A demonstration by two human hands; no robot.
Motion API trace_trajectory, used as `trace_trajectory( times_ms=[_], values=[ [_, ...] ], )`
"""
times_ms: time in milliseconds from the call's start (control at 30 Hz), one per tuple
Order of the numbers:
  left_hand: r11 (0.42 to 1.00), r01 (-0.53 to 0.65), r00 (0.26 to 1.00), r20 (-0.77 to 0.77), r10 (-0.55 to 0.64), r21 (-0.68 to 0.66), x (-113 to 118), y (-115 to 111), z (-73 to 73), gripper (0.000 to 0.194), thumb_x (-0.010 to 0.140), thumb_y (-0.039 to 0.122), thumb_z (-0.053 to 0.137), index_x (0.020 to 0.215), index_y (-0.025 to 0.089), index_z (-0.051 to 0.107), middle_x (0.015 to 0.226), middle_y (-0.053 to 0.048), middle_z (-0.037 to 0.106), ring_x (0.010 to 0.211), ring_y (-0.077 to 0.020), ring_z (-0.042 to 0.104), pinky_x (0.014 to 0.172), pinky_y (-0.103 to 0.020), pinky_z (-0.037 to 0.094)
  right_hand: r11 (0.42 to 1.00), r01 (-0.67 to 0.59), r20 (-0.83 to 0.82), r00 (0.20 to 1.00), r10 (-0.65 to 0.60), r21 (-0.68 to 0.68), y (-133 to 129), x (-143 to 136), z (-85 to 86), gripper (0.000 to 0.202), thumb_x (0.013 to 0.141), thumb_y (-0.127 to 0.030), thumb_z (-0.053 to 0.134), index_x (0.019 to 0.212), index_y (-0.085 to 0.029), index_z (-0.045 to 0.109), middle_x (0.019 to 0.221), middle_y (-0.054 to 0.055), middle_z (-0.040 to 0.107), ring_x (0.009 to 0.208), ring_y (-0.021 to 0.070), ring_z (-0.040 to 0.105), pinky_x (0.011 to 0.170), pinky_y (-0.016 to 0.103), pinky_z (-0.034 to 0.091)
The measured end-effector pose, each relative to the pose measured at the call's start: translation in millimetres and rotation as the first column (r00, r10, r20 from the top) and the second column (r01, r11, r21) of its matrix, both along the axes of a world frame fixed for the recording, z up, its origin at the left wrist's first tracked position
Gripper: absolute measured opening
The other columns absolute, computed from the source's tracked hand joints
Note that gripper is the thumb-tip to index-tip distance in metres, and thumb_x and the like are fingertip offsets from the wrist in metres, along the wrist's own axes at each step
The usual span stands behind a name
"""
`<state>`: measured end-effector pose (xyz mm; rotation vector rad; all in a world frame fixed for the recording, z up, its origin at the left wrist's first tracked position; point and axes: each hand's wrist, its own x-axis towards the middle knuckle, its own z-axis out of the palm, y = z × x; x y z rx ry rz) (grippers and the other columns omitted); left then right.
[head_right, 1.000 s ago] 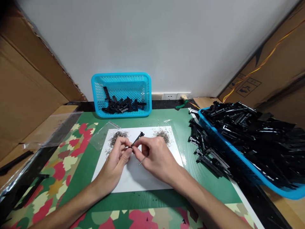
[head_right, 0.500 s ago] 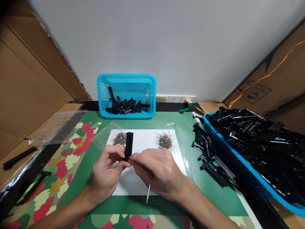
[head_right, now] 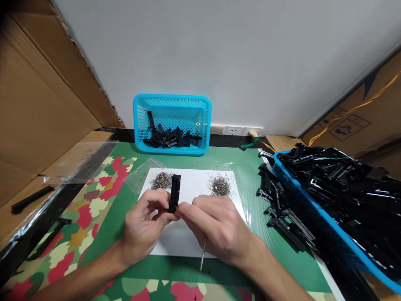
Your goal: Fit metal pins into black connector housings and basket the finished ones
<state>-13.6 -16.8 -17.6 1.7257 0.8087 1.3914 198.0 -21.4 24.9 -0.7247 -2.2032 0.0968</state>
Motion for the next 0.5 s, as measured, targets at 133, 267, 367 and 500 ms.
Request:
trace_trajectory(
  times_ms=[133,267,367,500],
  values=[
    [1.000,0.011,1.000,-0.018,-0.011,0.000,-1.2,1.0,-0.3,0.022,0.096,0.017,0.075,0.100,0.024,0.054,0.087,0.003,0.056,0.072,-0.0103,0.053,0.063,-0.019,0.046,1.000,-0.007,-0.006,1.000,0.006,-0.015,1.6,-1.3,0.8,0.019,0.098,-0.003,0.060,0.111,-0.016,0.066,0.067,-0.003,0.045,0.058,0.0128,0.035,0.054,0.031,0.023],
    [1.000,0.020,1.000,-0.007,-0.020,-0.006,-1.5,-0.6,-0.4,0.023,0.095,0.015,0.075,0.098,0.024,0.055,0.087,0.004,0.057,0.071,-0.0093,0.053,0.064,-0.018,0.047,0.997,-0.028,-0.105,0.994,0.020,-0.069,2.4,-5.3,3.2,0.021,0.097,-0.001,0.061,0.108,-0.017,0.069,0.066,-0.004,0.043,0.057,0.0115,0.034,0.053,0.030,0.023],
    [0.999,0.010,1.000,0.018,-0.009,-0.048,0.7,-3.6,0.7,0.020,0.096,0.015,0.074,0.097,0.024,0.056,0.086,0.004,0.058,0.069,-0.0088,0.054,0.062,-0.018,0.047,0.989,-0.058,-0.157,0.987,0.036,-0.135,2.5,-6.3,4.0,0.022,0.098,-0.003,0.062,0.108,-0.018,0.073,0.064,-0.004,0.044,0.055,0.0111,0.034,0.051,0.030,0.023],
    [0.989,0.027,0.996,0.090,-0.014,-0.144,4.2,-7.2,2.6,0.016,0.098,0.021,0.073,0.095,0.023,0.057,0.085,0.003,0.060,0.073,-0.0103,0.059,0.066,-0.019,0.050,0.974,-0.090,-0.211,0.976,0.044,-0.209,3.3,-5.3,2.6,0.019,0.100,-0.009,0.063,0.108,-0.017,0.078,0.063,-0.003,0.048,0.053,0.0106,0.036,0.050,0.028,0.026]
  ],
)
